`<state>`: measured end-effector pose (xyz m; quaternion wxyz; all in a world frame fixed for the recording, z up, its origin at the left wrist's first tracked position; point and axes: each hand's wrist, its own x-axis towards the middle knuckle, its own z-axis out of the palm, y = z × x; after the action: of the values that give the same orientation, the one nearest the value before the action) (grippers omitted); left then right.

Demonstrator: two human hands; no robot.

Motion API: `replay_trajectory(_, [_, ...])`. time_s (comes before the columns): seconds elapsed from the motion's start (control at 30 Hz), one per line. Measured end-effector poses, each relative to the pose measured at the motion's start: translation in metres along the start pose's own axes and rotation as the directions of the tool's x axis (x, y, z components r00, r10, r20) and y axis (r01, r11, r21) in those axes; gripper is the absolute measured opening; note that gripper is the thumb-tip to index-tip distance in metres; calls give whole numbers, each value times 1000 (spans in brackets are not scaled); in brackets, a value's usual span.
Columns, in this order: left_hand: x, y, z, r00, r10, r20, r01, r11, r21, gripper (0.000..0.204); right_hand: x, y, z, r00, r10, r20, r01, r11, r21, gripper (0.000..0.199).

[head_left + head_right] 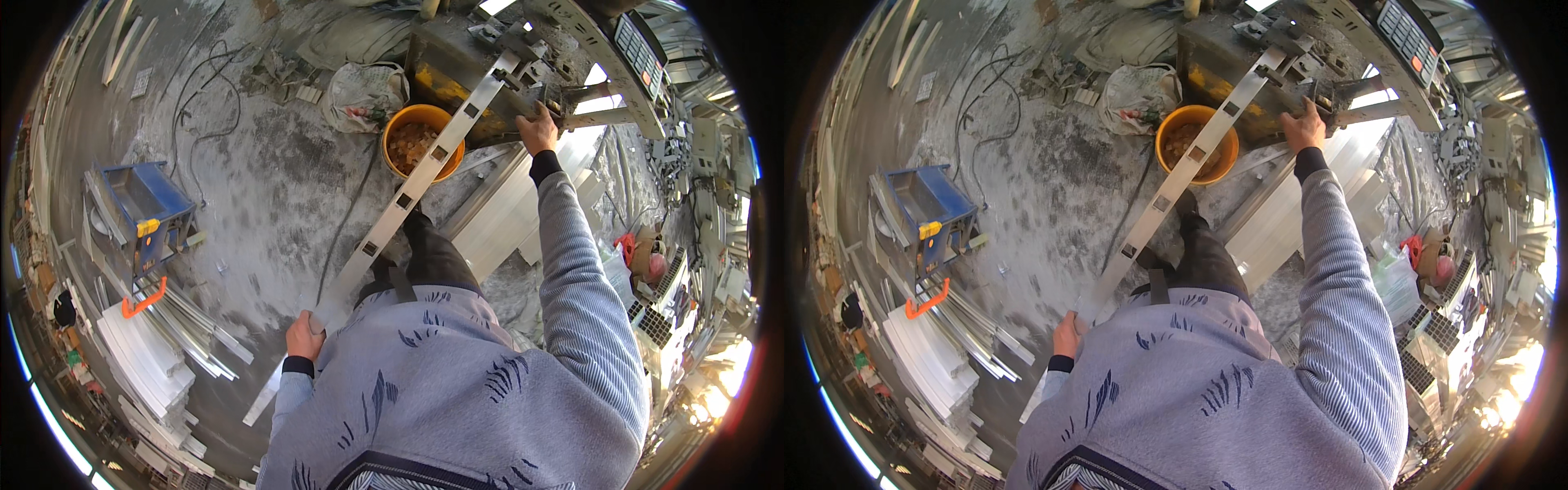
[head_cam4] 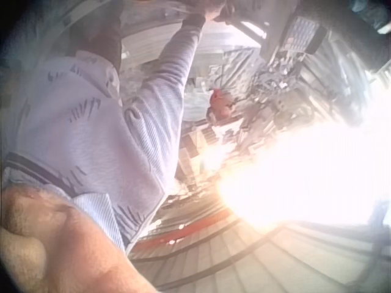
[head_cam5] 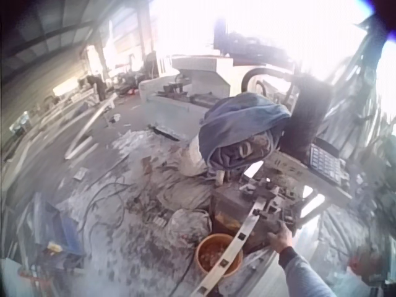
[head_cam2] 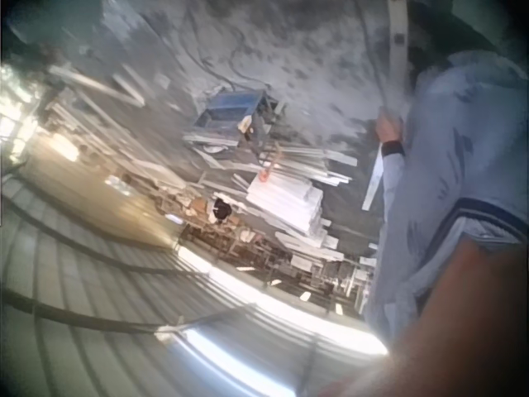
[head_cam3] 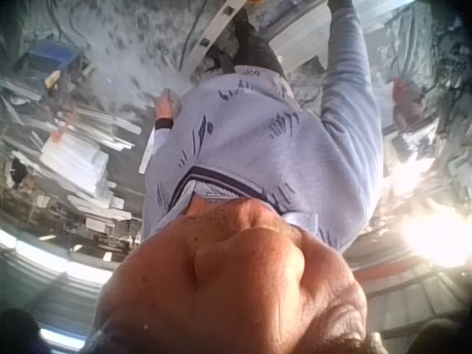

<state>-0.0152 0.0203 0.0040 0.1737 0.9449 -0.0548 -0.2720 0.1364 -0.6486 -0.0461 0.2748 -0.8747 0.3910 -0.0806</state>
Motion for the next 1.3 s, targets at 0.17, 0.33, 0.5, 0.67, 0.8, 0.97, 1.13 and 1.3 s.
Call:
replay_trajectory(0.17, [-1, -1, -2, 1000, 8, 17, -8, 1000, 18, 32, 13, -23, 55, 897, 92, 432, -404, 566, 719, 35])
replay_trajectory(0.33, [-1, 1, -2, 999, -20, 33, 20, 1000, -3, 29, 29, -48, 86, 899, -57, 434, -304, 632, 713, 34])
replay_trajectory(0.5, [4, 13, -3, 999, -32, 20, 33, 999, -38, 24, 24, -65, 96, 771, 64, 634, -637, 82, 766, 23])
replay_trajectory(0.67, [23, 40, 1, 1000, 15, -12, -16, 996, -92, 24, 21, -72, 96, 787, 116, 606, -617, 129, 776, 19])
replay_trajectory(0.8, [42, 63, 0, 999, 53, -14, -54, 991, -119, 27, 19, -76, 93, 819, 148, 554, -574, 218, 789, 21])
replay_trajectory(0.97, [47, 79, -7, 999, 37, 1, -37, 992, -121, 26, 10, -83, 88, 859, 183, 478, -512, 326, 795, 26])
replay_trajectory(1.13, [46, 81, -8, 1000, 25, -3, -25, 995, -94, 28, 7, -86, 86, 862, 183, 474, -507, 347, 789, 25])
replay_trajectory(1.3, [45, 80, -6, 1000, 14, 0, -14, 996, -85, 29, 8, -85, 86, 856, 171, 488, -516, 326, 792, 26])
